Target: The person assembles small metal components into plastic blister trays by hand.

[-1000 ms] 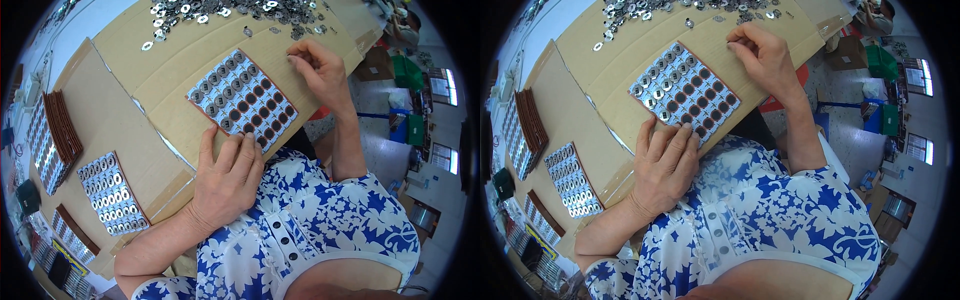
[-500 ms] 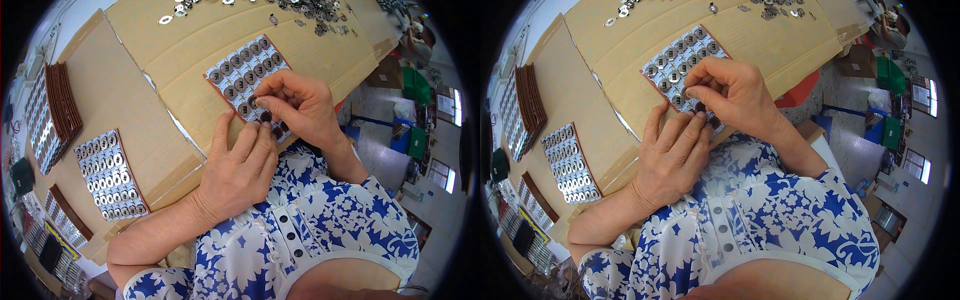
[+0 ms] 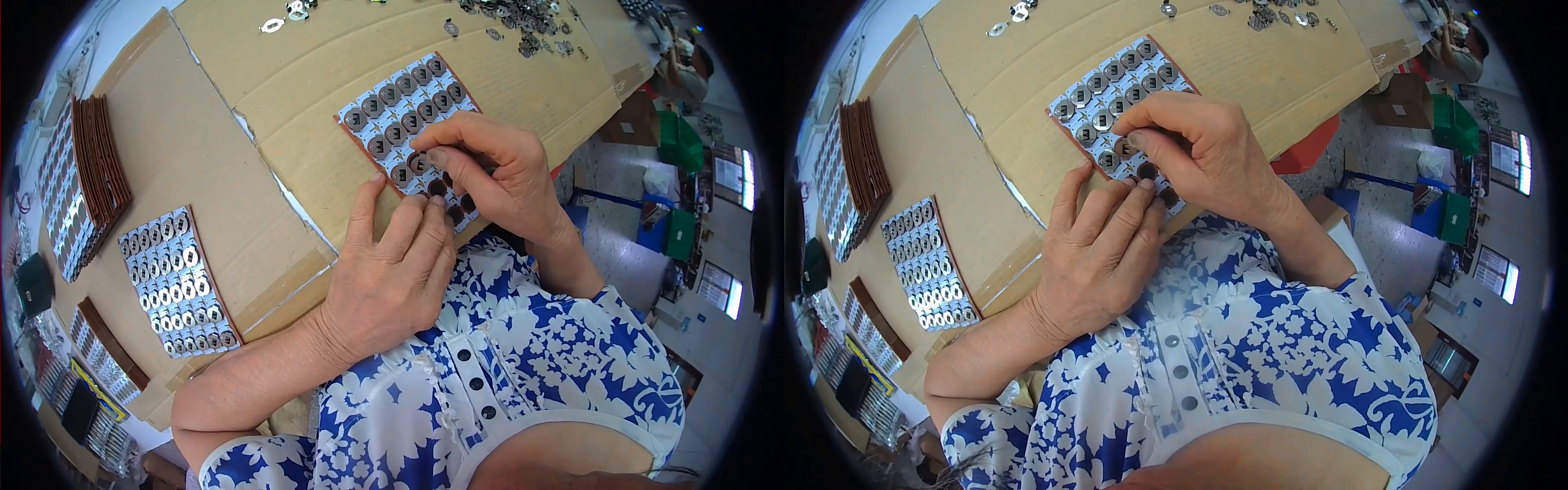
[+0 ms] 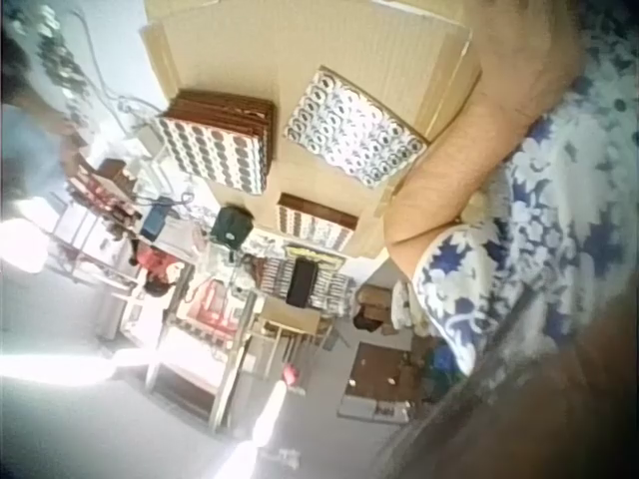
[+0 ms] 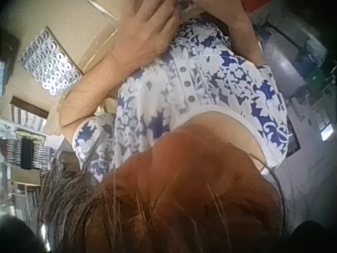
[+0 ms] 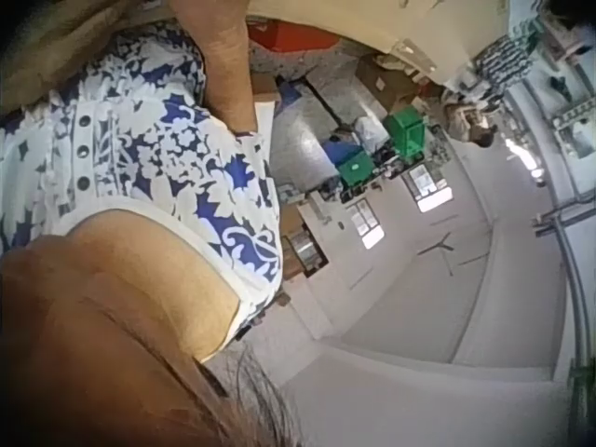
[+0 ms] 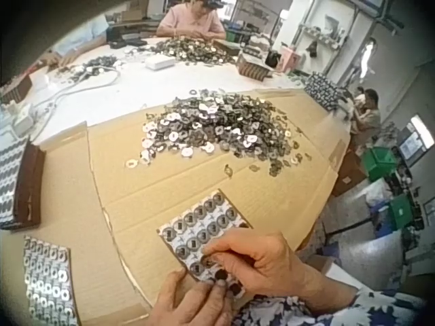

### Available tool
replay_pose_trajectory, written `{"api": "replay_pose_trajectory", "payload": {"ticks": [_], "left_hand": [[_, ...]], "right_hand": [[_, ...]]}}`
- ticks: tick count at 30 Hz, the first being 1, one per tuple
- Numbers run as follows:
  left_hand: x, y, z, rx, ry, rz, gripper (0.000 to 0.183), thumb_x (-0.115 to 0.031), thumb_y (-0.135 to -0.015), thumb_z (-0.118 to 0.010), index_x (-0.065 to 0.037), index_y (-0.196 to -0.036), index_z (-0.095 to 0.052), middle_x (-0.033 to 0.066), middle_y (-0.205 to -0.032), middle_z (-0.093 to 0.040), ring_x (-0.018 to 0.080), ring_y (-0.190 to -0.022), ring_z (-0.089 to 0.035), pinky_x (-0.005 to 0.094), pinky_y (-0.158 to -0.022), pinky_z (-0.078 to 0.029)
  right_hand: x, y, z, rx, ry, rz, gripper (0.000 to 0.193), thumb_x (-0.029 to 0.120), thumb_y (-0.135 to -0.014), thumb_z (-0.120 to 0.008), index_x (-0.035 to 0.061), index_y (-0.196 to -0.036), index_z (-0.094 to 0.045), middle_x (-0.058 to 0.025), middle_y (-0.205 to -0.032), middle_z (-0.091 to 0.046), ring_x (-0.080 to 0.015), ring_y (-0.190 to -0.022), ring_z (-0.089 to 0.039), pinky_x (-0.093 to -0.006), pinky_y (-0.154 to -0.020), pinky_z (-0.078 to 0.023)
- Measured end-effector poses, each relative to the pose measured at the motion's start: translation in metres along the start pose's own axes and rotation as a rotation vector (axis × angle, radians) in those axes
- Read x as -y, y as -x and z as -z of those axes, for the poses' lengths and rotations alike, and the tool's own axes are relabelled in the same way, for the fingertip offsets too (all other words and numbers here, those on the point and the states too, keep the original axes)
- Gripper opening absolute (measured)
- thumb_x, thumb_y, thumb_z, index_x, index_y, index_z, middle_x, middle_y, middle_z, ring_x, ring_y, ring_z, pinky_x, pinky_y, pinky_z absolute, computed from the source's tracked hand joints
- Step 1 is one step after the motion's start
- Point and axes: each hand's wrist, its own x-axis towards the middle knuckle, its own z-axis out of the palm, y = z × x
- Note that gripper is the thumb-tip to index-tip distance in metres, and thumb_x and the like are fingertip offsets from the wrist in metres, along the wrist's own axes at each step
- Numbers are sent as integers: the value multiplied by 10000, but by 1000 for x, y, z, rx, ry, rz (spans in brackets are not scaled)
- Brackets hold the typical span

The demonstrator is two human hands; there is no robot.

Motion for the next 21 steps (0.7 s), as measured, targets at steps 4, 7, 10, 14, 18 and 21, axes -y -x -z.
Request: {"api": "replay_pose_trajectory", "payload": {"ticks": [4,7,10,14,18,21], "left_hand": [[0,-2,2,0,6,-2,332,-157,-846,-712,56,-1088,-789,222,-1244,-702,350,-1260,-655,739,-1179,-472],[1,-2,2,-10,12,-8,322,-151,-848,-716,57,-1082,-790,226,-1243,-701,354,-1265,-652,740,-1176,-475],[1,-1,2,-11,14,-11,321,-149,-850,-717,60,-1084,-787,230,-1252,-702,360,-1269,-650,742,-1174,-477],[1,-1,2,7,3,-10,322,-150,-852,-718,61,-1086,-785,232,-1261,-704,360,-1269,-649,742,-1175,-477],[1,0,3,10,3,-6,325,-152,-852,-719,60,-1090,-784,228,-1267,-706,358,-1270,-650,741,-1176,-477],[2,0,2,8,-5,-10,326,-153,-848,-721,54,-1090,-786,220,-1261,-704,355,-1269,-650,738,-1178,-477]], "right_hand": [[8,-1,4,24,50,42,127,-34,-989,-769,-4,-1111,-788,-96,-917,-774,-164,-789,-751,-296,-694,-590],[8,0,7,78,100,58,162,-66,-947,-772,0,-1094,-764,-104,-934,-748,-193,-799,-744,-317,-679,-580],[14,-2,19,168,149,117,210,-105,-902,-761,8,-1076,-731,-122,-961,-708,-243,-813,-732,-355,-671,-564],[9,0,16,171,147,88,206,-106,-907,-732,16,-1073,-716,-128,-972,-673,-276,-813,-712,-386,-672,-549],[6,-3,12,87,251,256,206,-136,-955,-692,0,-1102,-743,-33,-968,-680,-54,-705,-613,-244,-596,-461],[16,-1,10,106,51,7,171,-85,-1007,-680,3,-1138,-743,-56,-980,-693,-110,-724,-662,-288,-635,-515]]}}
